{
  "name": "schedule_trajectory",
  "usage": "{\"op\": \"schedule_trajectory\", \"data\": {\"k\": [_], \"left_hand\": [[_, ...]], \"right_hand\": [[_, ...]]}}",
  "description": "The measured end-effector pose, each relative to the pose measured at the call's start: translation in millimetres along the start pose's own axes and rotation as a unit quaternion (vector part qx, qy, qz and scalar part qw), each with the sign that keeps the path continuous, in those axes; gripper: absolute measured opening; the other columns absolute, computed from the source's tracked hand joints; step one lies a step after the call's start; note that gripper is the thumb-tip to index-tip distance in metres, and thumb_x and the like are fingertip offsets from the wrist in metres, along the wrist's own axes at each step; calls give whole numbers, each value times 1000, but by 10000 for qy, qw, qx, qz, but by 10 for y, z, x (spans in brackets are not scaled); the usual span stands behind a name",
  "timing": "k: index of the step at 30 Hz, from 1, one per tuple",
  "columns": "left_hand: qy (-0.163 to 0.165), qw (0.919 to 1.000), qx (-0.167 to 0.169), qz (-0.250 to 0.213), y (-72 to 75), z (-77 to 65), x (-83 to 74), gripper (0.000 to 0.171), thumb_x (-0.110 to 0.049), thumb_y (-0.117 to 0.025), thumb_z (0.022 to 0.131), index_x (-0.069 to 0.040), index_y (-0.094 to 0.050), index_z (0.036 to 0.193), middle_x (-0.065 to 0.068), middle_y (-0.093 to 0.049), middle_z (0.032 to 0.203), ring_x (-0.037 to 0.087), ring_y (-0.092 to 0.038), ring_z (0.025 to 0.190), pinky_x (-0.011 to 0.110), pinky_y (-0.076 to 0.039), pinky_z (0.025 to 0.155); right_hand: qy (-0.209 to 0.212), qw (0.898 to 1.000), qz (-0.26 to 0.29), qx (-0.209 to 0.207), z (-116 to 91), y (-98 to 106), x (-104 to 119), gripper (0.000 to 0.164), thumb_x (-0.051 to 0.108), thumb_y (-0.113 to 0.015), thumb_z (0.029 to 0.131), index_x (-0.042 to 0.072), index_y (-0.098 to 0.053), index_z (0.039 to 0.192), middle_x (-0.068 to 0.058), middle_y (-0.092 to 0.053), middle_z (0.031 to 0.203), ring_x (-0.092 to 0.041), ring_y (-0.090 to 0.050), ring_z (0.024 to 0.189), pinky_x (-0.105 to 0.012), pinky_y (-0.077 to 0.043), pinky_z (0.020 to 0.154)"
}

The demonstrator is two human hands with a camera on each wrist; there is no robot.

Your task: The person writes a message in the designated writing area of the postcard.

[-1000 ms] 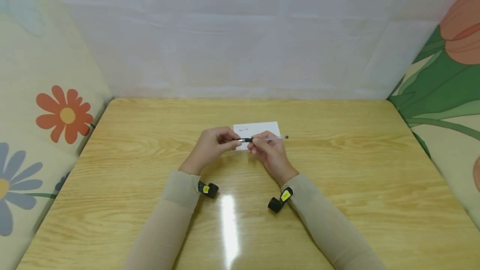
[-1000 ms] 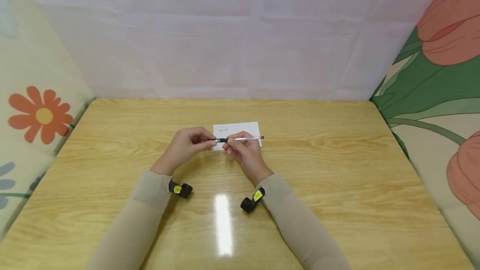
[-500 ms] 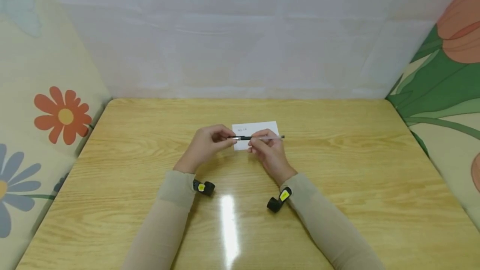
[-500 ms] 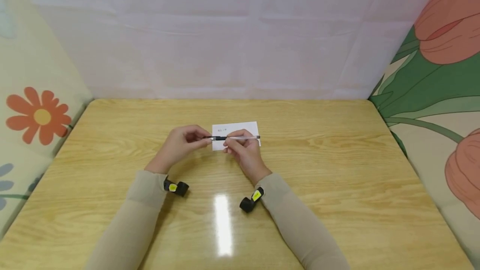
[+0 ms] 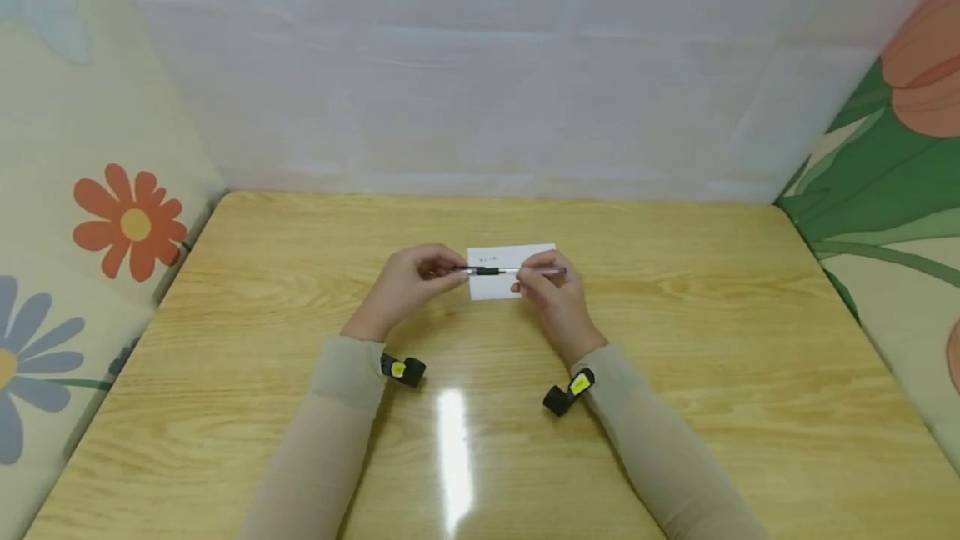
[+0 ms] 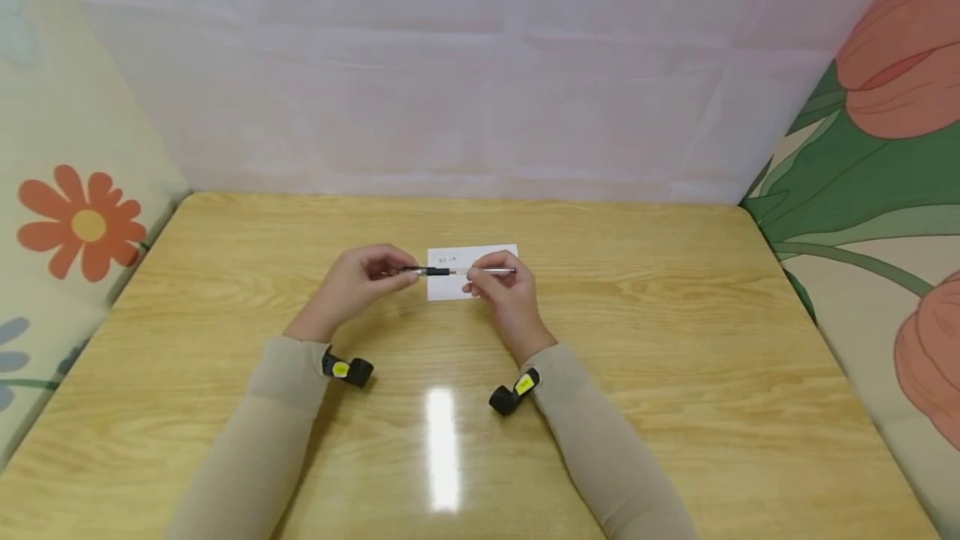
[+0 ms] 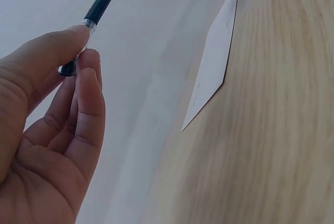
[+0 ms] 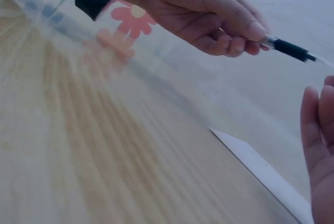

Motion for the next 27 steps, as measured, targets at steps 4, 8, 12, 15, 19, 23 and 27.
{"op": "schedule_trajectory", "data": {"k": [4, 8, 12, 15, 19, 23, 27], "left_hand": [[41, 10000, -9, -19, 23, -13, 21, 16, -16, -76, 93, -9, -75, 107, 4, -72, 100, 19, -66, 90, 38, -58, 84], [-7, 10000, -45, -18, 40, -16, 35, 15, -14, -76, 92, -9, -75, 107, 5, -71, 100, 19, -65, 88, 35, -58, 82], [-91, 9999, -47, -27, 36, -10, 31, 16, -12, -77, 92, -8, -75, 107, 6, -71, 100, 18, -65, 87, 33, -58, 79], [-94, 10000, -15, -19, 17, -2, 44, 16, -12, -76, 92, -8, -74, 107, 6, -72, 100, 18, -66, 87, 33, -58, 79], [-65, 10000, 21, -8, -22, 12, 64, 16, -12, -76, 93, -7, -74, 108, 6, -72, 100, 18, -66, 87, 34, -58, 81], [-20, 10000, 39, -68, -68, 24, 60, 15, -13, -75, 93, -7, -73, 107, 6, -71, 100, 19, -66, 88, 36, -58, 82], [31, 9998, 7, -198, -91, 30, 63, 17, -16, -73, 95, -7, -72, 110, 7, -71, 104, 20, -65, 92, 37, -57, 84]], "right_hand": [[171, 9905, -1332, 287, 38, 42, 110, 12, -4, -68, 91, 7, -68, 93, -3, -68, 88, -14, -68, 77, -26, -60, 75], [171, 9643, -2551, 694, 57, 40, 160, 7, 0, -74, 90, 0, -71, 97, -10, -69, 95, -14, -68, 86, -27, -59, 80], [384, 9379, -3267, 1100, 51, -43, 190, 12, 1, -76, 90, -3, -74, 101, -15, -72, 99, -15, -68, 89, -27, -59, 84], [731, 9154, -3710, 1379, 34, -143, 225, 14, 3, -76, 90, 0, -76, 103, -13, -73, 100, -15, -68, 88, -28, -60, 85], [1158, 8895, -4143, 1540, 9, -235, 286, 13, 3, -77, 89, 2, -77, 103, -8, -73, 93, -16, -64, 79, -28, -59, 73], [1567, 8534, -4753, 1460, -7, -284, 388, 13, 2, -76, 89, 3, -77, 101, -6, -72, 89, -17, -62, 76, -29, -55, 67], [1863, 8222, -5190, 1414, -13, -352, 481, 12, 4, -77, 89, 3, -76, 100, -7, -73, 91, -20, -63, 78, -31, -55, 69]]}}
Point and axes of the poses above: each hand's wrist, its own z-axis towards the middle knuckle, its own y-axis out of the back of the hand, x = y × z, the point moved 10 cm from there along z, towards the middle knuckle
